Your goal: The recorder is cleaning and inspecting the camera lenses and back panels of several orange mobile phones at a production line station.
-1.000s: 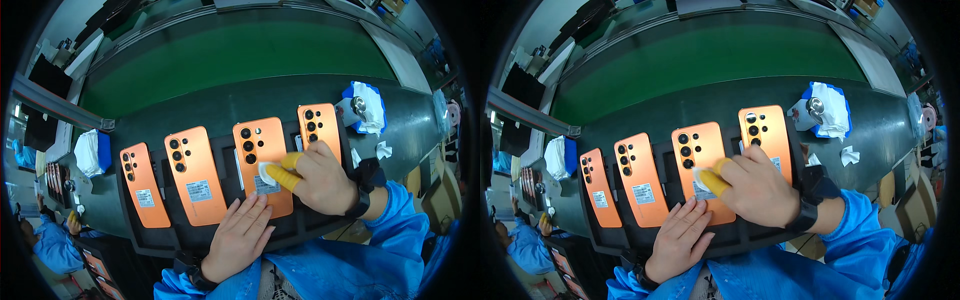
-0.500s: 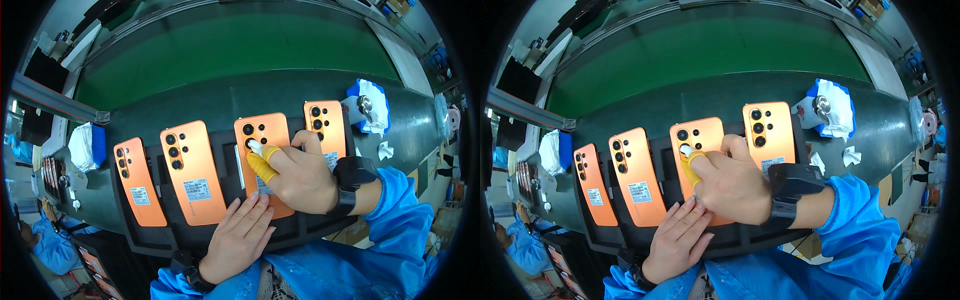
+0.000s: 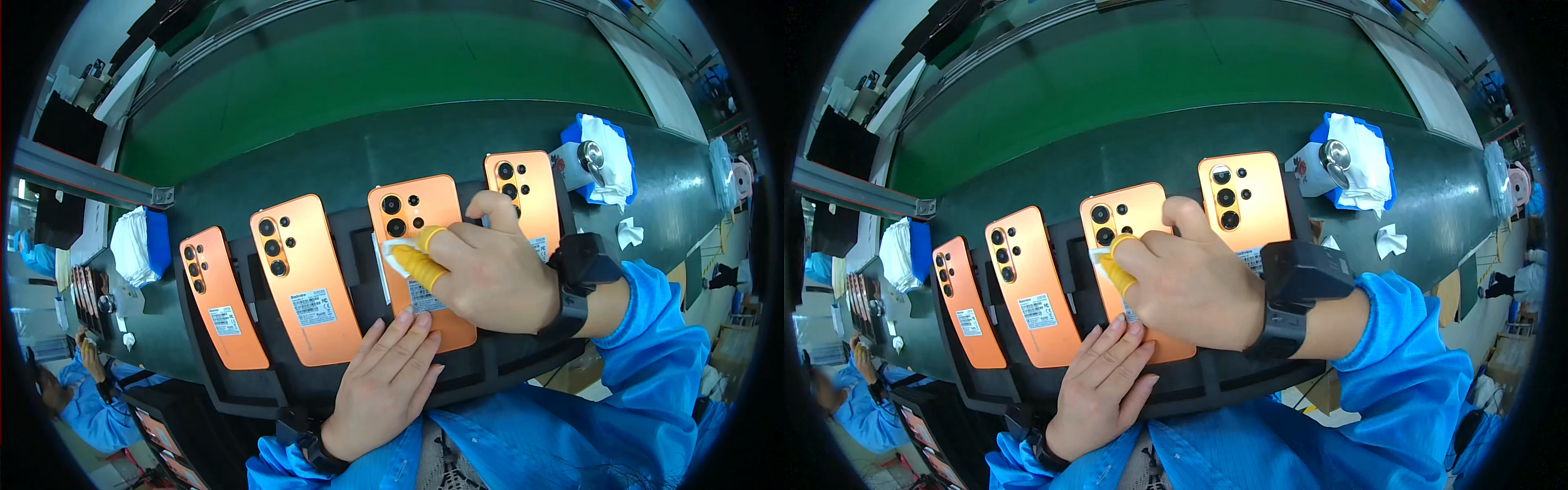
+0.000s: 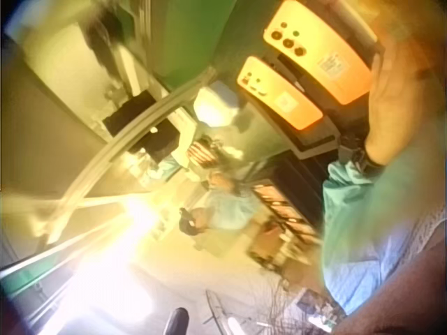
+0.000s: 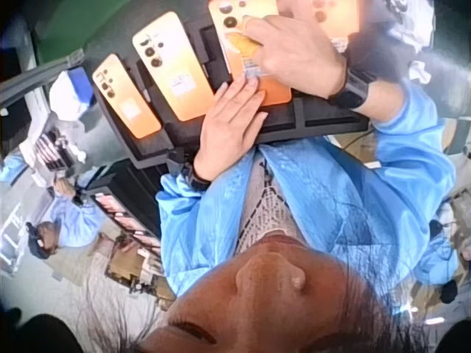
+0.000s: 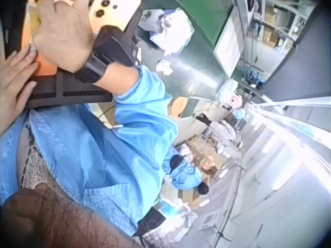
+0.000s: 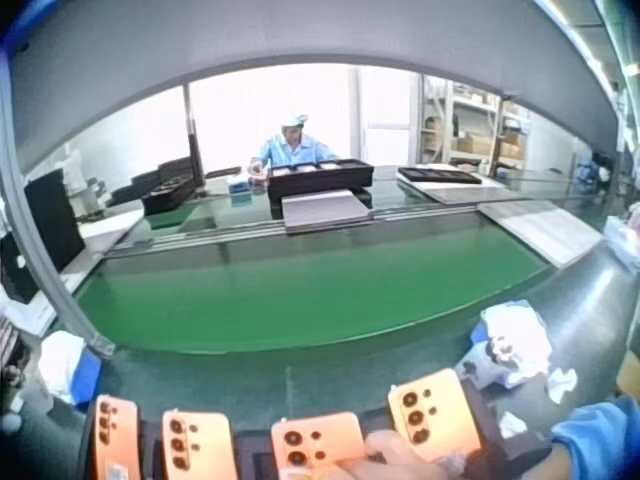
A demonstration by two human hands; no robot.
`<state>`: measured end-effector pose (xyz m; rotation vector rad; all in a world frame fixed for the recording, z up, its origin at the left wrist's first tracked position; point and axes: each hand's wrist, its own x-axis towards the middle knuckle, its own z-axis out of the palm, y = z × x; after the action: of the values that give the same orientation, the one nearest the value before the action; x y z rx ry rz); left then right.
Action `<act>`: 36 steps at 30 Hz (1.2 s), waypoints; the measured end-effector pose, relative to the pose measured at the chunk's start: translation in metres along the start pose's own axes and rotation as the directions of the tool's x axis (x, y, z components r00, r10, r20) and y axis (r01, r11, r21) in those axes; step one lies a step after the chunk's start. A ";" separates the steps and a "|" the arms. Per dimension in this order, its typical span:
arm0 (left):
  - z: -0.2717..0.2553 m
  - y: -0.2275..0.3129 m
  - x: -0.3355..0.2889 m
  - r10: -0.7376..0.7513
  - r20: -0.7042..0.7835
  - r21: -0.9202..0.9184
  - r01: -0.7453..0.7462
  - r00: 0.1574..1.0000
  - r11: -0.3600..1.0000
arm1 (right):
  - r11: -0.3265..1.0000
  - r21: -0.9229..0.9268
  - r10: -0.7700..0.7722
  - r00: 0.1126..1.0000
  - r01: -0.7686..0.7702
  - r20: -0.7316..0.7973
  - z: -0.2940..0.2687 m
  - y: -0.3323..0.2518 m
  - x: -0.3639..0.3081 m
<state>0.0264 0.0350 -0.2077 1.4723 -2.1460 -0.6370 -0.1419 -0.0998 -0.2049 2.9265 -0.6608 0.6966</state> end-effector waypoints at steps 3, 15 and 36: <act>0.001 0.000 0.003 0.018 -0.005 -0.006 -0.018 1.000 1.000 | 0.979 -0.201 0.049 0.998 -0.039 0.047 -0.017 0.011 -0.009; 0.005 0.005 -0.004 0.122 -0.065 0.000 -0.123 0.990 0.992 | 0.593 -0.525 0.586 0.774 -0.611 -0.239 -0.093 0.110 -0.092; 0.000 0.000 -0.002 0.000 -0.014 -0.003 0.000 1.000 1.000 | 0.999 -0.033 -0.014 1.000 0.015 0.026 -0.019 0.016 -0.004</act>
<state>0.0269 0.0371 -0.2079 1.4714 -2.1336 -0.6279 -0.1601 -0.1101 -0.1908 2.9112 -0.6467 0.6413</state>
